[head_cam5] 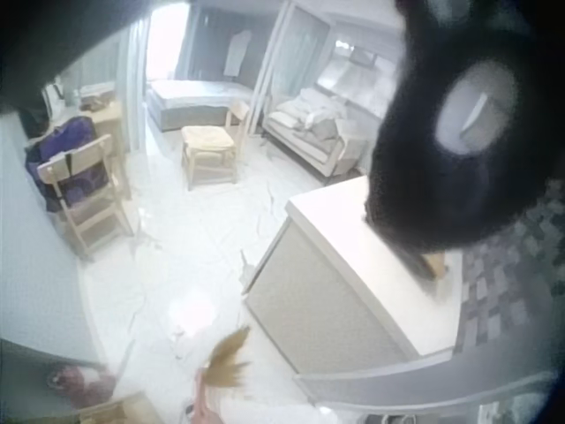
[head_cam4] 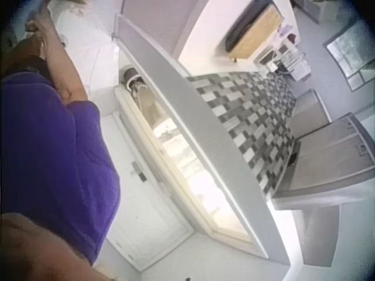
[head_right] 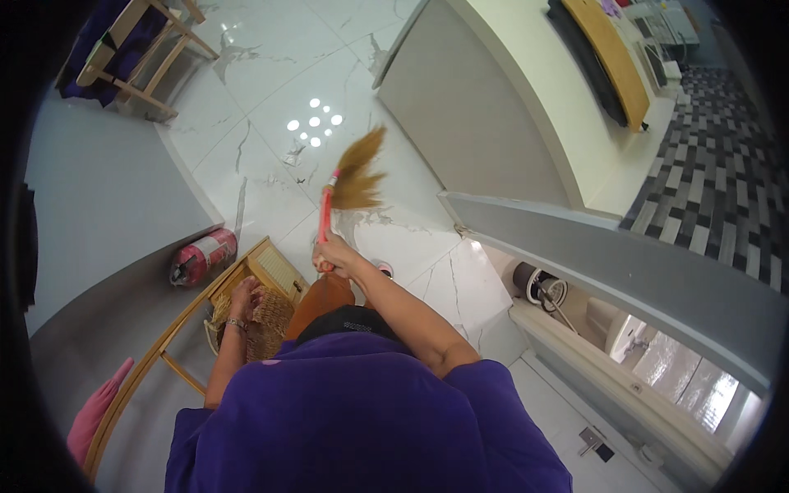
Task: The person sweeps a tiled floor using a broom, moving objects such as a trash bin, chairs, and a bag to reach the area underneath before continuing to sweep the floor toward the doorway.
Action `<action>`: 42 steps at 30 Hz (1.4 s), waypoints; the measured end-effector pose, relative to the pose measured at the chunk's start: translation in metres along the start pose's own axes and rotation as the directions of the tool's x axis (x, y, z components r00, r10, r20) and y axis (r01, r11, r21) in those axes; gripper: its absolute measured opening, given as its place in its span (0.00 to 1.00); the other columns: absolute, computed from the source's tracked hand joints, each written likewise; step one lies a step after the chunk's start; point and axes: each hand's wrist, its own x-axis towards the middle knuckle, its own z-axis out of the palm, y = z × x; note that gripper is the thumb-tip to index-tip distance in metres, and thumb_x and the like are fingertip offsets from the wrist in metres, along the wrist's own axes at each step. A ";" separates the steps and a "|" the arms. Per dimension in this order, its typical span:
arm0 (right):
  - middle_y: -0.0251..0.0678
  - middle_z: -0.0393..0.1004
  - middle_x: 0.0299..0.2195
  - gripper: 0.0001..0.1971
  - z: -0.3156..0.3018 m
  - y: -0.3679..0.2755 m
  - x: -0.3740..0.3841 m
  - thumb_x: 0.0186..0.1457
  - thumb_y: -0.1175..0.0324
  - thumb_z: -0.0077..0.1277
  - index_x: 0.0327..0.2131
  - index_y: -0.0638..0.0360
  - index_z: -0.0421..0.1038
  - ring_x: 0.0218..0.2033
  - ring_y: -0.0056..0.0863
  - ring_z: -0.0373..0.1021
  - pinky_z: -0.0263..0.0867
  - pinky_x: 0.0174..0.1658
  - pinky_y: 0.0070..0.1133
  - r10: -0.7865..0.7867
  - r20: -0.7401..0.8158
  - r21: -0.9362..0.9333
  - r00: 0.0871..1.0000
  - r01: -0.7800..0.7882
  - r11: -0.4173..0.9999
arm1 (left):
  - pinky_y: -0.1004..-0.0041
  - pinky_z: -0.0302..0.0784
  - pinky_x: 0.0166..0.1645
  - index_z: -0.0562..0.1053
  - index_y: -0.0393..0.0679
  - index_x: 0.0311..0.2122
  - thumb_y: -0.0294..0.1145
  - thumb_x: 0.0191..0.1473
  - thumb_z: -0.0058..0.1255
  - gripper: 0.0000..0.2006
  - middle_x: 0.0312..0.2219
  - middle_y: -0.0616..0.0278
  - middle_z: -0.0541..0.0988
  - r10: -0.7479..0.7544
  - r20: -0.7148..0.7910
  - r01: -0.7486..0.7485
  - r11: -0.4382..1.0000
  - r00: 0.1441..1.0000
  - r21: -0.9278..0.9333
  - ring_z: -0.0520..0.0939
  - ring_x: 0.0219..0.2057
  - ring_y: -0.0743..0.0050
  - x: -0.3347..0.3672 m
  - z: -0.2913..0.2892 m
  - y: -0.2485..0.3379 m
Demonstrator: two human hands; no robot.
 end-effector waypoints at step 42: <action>0.51 0.69 0.30 0.20 -0.172 0.138 -0.314 0.47 0.66 0.42 0.45 0.56 0.53 0.32 0.49 0.66 0.61 0.34 0.36 -0.259 -0.039 -0.888 0.965 0.085 0.452 | 0.77 0.62 0.18 0.58 0.49 0.17 0.33 0.49 0.43 0.12 0.09 0.71 0.59 0.100 0.280 0.006 0.936 0.955 -0.353 0.61 0.11 0.78 -0.057 0.255 -0.032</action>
